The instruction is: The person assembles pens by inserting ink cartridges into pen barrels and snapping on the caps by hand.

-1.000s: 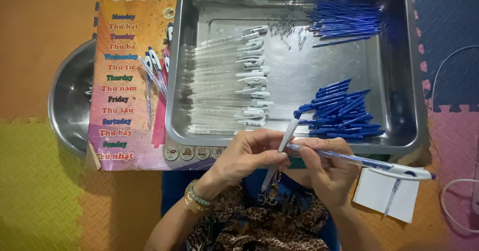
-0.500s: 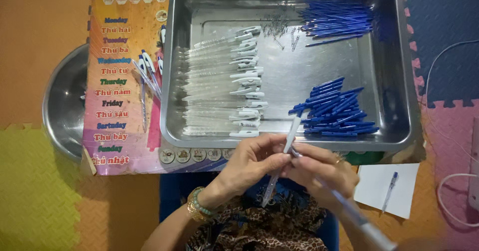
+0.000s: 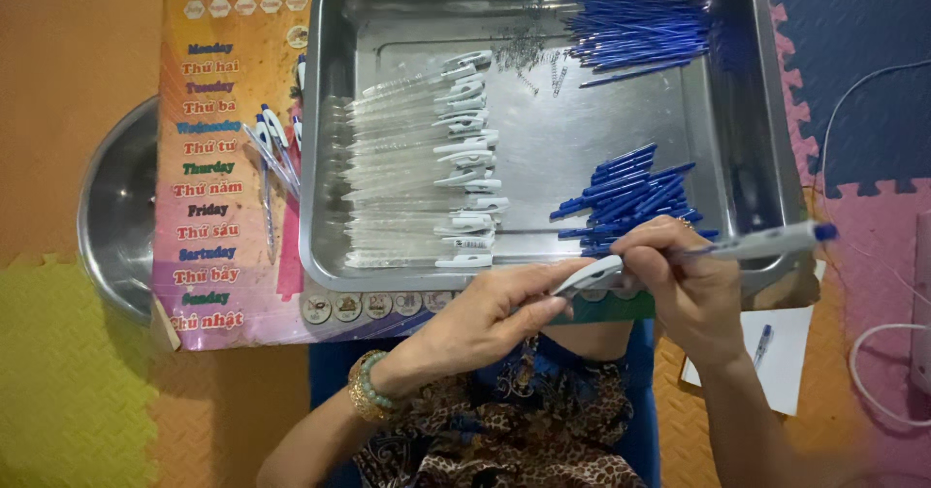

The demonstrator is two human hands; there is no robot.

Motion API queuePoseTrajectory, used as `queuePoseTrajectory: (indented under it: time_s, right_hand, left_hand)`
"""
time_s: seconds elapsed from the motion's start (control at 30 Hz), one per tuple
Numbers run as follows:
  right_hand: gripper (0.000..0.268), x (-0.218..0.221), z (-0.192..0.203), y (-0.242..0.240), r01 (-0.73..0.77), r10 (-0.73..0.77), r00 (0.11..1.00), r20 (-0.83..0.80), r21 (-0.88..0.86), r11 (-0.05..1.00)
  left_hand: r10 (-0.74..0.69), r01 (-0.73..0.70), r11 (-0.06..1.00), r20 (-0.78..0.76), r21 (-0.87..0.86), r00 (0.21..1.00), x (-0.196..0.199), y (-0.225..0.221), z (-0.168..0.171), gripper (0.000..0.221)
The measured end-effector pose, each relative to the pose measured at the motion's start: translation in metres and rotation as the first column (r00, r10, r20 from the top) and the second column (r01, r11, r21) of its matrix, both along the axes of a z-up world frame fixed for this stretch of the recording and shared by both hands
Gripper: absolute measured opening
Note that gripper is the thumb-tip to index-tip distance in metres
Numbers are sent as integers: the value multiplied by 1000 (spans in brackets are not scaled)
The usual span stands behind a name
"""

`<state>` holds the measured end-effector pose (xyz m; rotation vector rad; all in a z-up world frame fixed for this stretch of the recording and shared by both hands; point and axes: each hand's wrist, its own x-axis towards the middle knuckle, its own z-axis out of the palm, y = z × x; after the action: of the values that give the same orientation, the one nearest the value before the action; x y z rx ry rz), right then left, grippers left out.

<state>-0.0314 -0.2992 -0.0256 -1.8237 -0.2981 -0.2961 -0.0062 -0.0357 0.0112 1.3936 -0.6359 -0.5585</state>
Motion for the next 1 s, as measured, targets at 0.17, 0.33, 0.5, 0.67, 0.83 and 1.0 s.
queuePoseTrajectory:
  time_s: [0.17,0.33,0.5,0.67,0.83,1.0]
  right_hand:
    - [40,0,2,-1,224,-224,974,-21,9,975]
    - [33,3,13,-39,363,-354,924,-144,37,931]
    - [31,20,34,-58,287,-445,802,-399,-397,872]
    - [41,48,21,-64,-174,-519,648,-557,-772,611]
    - [40,44,9,-89,-218,-489,732,-474,-844,491]
    - [58,19,53,-85,50,-359,894,-270,-735,676]
  left_hand:
    - [-68,66,994,21,83,997,0,5,-7,50]
    - [-168,158,933,4,322,986,6,21,5,57]
    - [-204,184,903,11,389,979,11,24,12,59]
    - [-220,139,905,162,402,962,20,19,19,54]
    - [-223,80,901,296,426,929,35,21,24,51]
    - [-327,41,812,396,582,858,50,0,66,52]
